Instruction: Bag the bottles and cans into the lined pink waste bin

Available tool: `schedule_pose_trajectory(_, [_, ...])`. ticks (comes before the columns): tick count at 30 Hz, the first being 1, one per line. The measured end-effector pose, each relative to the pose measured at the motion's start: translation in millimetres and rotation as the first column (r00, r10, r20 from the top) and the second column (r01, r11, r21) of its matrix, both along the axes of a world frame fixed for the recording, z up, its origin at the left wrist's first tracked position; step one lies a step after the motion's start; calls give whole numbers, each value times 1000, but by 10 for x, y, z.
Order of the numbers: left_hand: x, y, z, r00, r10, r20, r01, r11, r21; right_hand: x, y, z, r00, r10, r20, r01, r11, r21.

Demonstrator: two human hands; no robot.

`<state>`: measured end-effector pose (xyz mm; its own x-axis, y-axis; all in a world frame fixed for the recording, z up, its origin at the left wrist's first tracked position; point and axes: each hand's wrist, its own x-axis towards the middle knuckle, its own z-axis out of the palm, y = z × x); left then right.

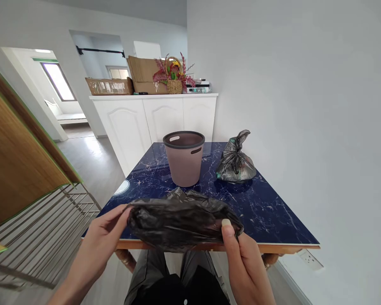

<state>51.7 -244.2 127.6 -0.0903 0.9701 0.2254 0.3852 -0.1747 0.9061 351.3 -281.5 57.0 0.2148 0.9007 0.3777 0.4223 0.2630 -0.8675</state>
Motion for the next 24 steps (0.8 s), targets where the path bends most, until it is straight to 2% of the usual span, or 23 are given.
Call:
schedule_pose_trajectory(2, [-85,73,-57,991,78,108,-79,997,0,-63,-17,43,998,-65,2,65,998,-9])
schedule_pose_trajectory(4, [-131,132,-111,968,121,222,-118,993,-28,-119,-49,64,997,-76,8,76,997,-25])
schedule_pose_trajectory(6, [-127,149,-134,948,172,268,-166,985,-46,-155,-82,71,998,-64,11,64,996,-59])
schedule_pose_trajectory(7, [-106,138,-127,943,213,257,-221,975,0,-166,-93,79,998,-58,6,58,995,-76])
schedule_pose_trajectory(8, [-76,114,-104,938,257,231,-288,952,108,-175,-98,96,998,-57,-9,56,995,-86])
schedule_pose_trajectory(9, [-36,81,-62,937,288,197,-334,905,265,-185,-95,127,998,-54,-34,51,995,-88])
schedule_pose_trajectory(10, [8,45,-1,943,294,157,-333,835,438,-198,-84,177,997,-35,-62,30,996,-82])
schedule_pose_trajectory(11, [55,12,81,959,265,102,-273,762,588,-215,-65,245,996,10,-87,-16,997,-70])
schedule_pose_trajectory(12, [103,-15,179,979,202,22,-163,711,684,-236,-40,332,991,80,-104,-86,995,-53])
schedule_pose_trajectory(13, [150,-29,291,990,117,-83,-22,696,718,-259,-12,431,981,161,-112,-166,986,-34])
schedule_pose_trajectory(15, [236,-16,530,938,-84,-337,283,746,603,-303,45,641,944,319,-85,-320,947,-3])
schedule_pose_trajectory(17, [304,47,740,786,-285,-549,522,781,343,-320,84,810,906,423,-11,-423,906,20])
schedule_pose_trajectory(18, [329,91,816,691,-369,-621,598,775,205,-310,93,860,894,448,35,-449,893,31])
schedule_pose_trajectory(20, [353,192,895,525,-473,-708,669,744,-1,-246,82,878,895,432,108,-440,896,60])
schedule_pose_trajectory(21, [349,246,898,473,-481,-738,668,742,-56,-194,60,848,907,406,111,-415,907,70])
schedule_pose_trajectory(22, [334,303,883,441,-463,-769,647,758,-85,-134,27,798,921,381,79,-386,920,69])
schedule_pose_trajectory(24, [268,426,816,425,-364,-829,563,823,-73,-10,-65,665,939,333,-88,-333,943,18])
